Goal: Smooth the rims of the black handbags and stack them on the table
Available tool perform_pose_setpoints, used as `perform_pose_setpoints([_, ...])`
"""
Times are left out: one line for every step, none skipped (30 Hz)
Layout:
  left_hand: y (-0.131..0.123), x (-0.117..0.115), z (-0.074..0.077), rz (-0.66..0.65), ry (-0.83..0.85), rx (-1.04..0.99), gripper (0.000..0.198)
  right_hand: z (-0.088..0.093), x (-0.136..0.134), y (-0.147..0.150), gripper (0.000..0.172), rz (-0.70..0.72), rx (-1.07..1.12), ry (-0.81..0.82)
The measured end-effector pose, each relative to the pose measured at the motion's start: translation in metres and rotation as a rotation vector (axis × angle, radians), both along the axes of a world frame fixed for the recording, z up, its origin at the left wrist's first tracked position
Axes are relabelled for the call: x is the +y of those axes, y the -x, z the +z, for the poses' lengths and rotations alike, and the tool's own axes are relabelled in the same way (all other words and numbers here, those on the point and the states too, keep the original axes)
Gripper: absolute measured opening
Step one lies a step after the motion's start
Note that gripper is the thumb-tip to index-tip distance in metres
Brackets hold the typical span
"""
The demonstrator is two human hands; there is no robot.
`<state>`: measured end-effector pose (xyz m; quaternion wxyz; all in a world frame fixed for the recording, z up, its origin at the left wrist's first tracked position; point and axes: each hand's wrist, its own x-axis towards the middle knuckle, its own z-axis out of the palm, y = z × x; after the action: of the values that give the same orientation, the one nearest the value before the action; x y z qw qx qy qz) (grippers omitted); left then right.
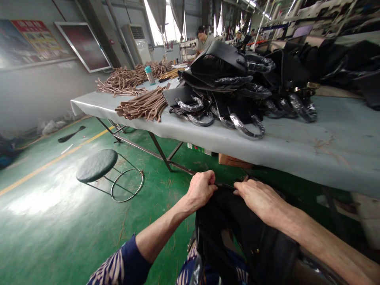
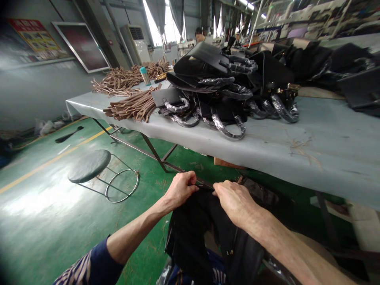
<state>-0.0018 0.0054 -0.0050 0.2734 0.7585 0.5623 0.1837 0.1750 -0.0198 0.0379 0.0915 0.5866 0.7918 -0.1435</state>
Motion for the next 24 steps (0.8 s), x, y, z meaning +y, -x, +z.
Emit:
perform_pose_setpoints([0.000, 0.002, 0.000, -0.005, 0.034, -0.042, 0.011, 0.000, 0.000, 0.000, 0.020, 0.001, 0.002, 0.003])
perform_pose_setpoints([0.001, 0.004, 0.001, -0.015, 0.075, -0.081, 0.015, 0.001, 0.001, -0.001, 0.020, 0.004, 0.005, 0.003])
perform_pose_setpoints([0.001, 0.007, 0.001, -0.031, 0.121, -0.113, 0.018, 0.002, 0.001, -0.001, 0.021, 0.007, 0.007, 0.001])
perform_pose_setpoints([0.001, 0.009, 0.002, -0.053, 0.171, -0.136, 0.020, 0.003, 0.001, -0.001, 0.021, 0.010, 0.008, -0.001])
perform_pose_setpoints([0.002, 0.011, 0.002, -0.079, 0.216, -0.154, 0.021, 0.003, 0.001, -0.002, 0.022, 0.016, 0.011, -0.005])
perform_pose_setpoints([0.003, 0.013, 0.003, -0.108, 0.254, -0.169, 0.022, 0.003, 0.001, -0.002, 0.022, 0.024, 0.015, -0.009])
perform_pose_setpoints([0.003, 0.015, 0.003, -0.138, 0.288, -0.186, 0.023, 0.003, 0.002, -0.003, 0.023, 0.031, 0.020, -0.015])
perform_pose_setpoints([0.004, 0.017, 0.003, -0.170, 0.325, -0.209, 0.024, 0.003, 0.002, -0.005, 0.024, 0.040, 0.025, -0.019])
perform_pose_setpoints([0.005, 0.018, 0.002, -0.203, 0.364, -0.235, 0.026, 0.001, 0.003, -0.007, 0.025, 0.047, 0.031, -0.022])
perform_pose_setpoints([0.006, 0.018, 0.001, -0.236, 0.400, -0.264, 0.027, 0.000, 0.004, -0.010, 0.026, 0.056, 0.043, -0.023])
perform_pose_setpoints([0.007, 0.019, 0.000, -0.265, 0.432, -0.291, 0.028, -0.002, 0.005, -0.013, 0.027, 0.063, 0.058, -0.021])
perform_pose_setpoints([0.007, 0.019, -0.001, -0.289, 0.457, -0.318, 0.028, -0.004, 0.007, -0.016, 0.028, 0.069, 0.076, -0.020])
perform_pose_setpoints([0.007, 0.019, -0.002, -0.306, 0.473, -0.342, 0.028, -0.005, 0.008, -0.020, 0.029, 0.070, 0.091, -0.014])
perform_pose_setpoints([0.006, 0.019, -0.003, -0.315, 0.480, -0.363, 0.029, -0.006, 0.009, -0.022, 0.028, 0.065, 0.104, -0.008])
perform_pose_setpoints([0.006, 0.019, -0.004, -0.319, 0.483, -0.379, 0.029, -0.006, 0.009, -0.023, 0.026, 0.054, 0.111, -0.003])
perform_pose_setpoints([0.004, 0.018, -0.005, -0.320, 0.485, -0.392, 0.029, -0.005, 0.010, -0.024, 0.023, 0.041, 0.117, -0.002])
perform_pose_setpoints([0.003, 0.018, -0.006, -0.322, 0.487, -0.402, 0.029, -0.004, 0.010, -0.022, 0.021, 0.027, 0.127, -0.004])
perform_pose_setpoints([0.002, 0.018, -0.006, -0.323, 0.487, -0.409, 0.029, -0.003, 0.011, -0.020, 0.022, 0.021, 0.146, -0.001])
perform_pose_setpoints([0.001, 0.017, -0.006, -0.325, 0.484, -0.412, 0.029, -0.002, 0.012, -0.017, 0.023, 0.020, 0.170, 0.006])
perform_pose_setpoints([0.000, 0.017, -0.006, -0.325, 0.480, -0.413, 0.029, -0.001, 0.013, -0.013, 0.024, 0.021, 0.196, 0.016])
perform_pose_setpoints([0.000, 0.017, -0.007, -0.324, 0.478, -0.414, 0.029, 0.000, 0.014, -0.010, 0.024, 0.023, 0.223, 0.028])
perform_pose_setpoints([0.000, 0.017, -0.007, -0.321, 0.481, -0.416, 0.029, 0.000, 0.015, -0.006, 0.024, 0.023, 0.250, 0.041])
perform_pose_setpoints([0.001, 0.017, -0.007, -0.317, 0.490, -0.420, 0.029, -0.001, 0.016, -0.004, 0.024, 0.019, 0.272, 0.054])
perform_pose_setpoints([0.002, 0.017, -0.007, -0.309, 0.502, -0.429, 0.029, -0.002, 0.017, -0.002, 0.025, 0.013, 0.292, 0.063])
